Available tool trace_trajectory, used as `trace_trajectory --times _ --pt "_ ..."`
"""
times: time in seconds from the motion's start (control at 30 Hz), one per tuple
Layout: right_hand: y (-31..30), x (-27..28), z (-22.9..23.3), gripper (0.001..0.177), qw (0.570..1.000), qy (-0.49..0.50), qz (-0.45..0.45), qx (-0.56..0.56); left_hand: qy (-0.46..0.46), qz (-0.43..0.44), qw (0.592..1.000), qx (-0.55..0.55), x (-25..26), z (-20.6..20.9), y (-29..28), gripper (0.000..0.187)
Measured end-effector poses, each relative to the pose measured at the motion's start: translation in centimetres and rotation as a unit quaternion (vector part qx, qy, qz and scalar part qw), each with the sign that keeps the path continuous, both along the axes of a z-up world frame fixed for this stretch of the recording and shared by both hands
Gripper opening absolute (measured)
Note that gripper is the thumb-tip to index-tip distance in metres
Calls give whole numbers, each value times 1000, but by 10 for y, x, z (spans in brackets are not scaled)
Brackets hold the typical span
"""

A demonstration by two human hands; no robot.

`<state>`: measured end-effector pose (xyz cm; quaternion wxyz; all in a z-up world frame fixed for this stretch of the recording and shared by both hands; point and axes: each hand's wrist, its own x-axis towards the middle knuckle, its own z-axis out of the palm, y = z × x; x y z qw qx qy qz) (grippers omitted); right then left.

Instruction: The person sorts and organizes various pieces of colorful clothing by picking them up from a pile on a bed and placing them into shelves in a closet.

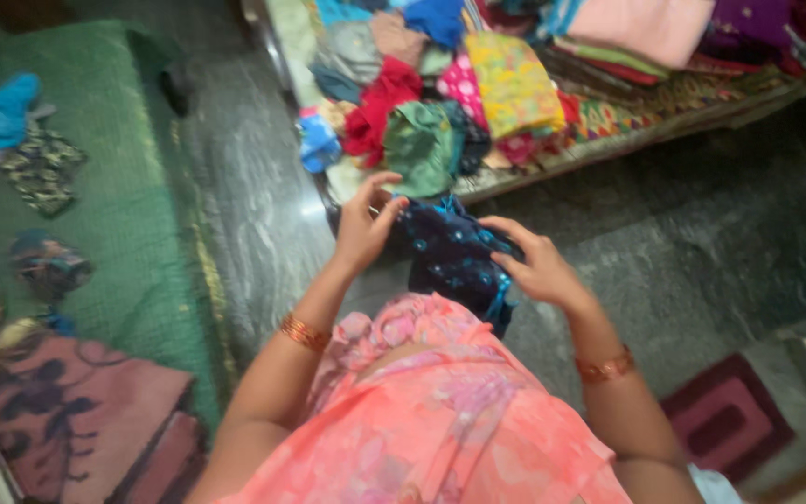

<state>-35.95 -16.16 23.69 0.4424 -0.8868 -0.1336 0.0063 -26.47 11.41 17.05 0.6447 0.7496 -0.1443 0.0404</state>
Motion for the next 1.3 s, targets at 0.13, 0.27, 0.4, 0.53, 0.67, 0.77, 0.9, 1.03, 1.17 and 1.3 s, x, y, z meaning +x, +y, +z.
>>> trace_trajectory --times 0.13,0.27,0.4,0.53,0.67,0.77,0.9,1.03,1.17,1.3 --pt "-28 -7 -11 43 984 62 -5 169 29 -6 999 -29 10 -23 -28 33" --pt "-65 3 -22 40 940 107 -127 299 77 -30 997 -9 21 -63 -52 31" --pt "-101 1 -40 40 895 142 -160 392 92 -105 990 23 3 -89 -69 31" --pt "-120 12 -54 38 911 73 -237 330 221 -154 959 93 -2 -89 -78 36" --pt "-130 10 -40 35 899 93 -239 354 183 -199 961 53 18 -94 -93 36" --pt "-126 13 -21 29 903 86 -261 332 176 -227 955 72 45 -99 -110 44" --pt "-117 25 6 24 915 58 -251 309 72 -314 945 59 86 -106 -140 78" --pt "-108 35 25 23 858 48 -291 420 76 -447 891 -29 114 -103 -163 83" --pt "-113 54 37 22 810 -28 -371 453 250 -519 807 -134 134 -81 -167 59" --pt "-101 64 44 22 764 -54 -423 484 306 -530 774 -163 159 -76 -160 43"
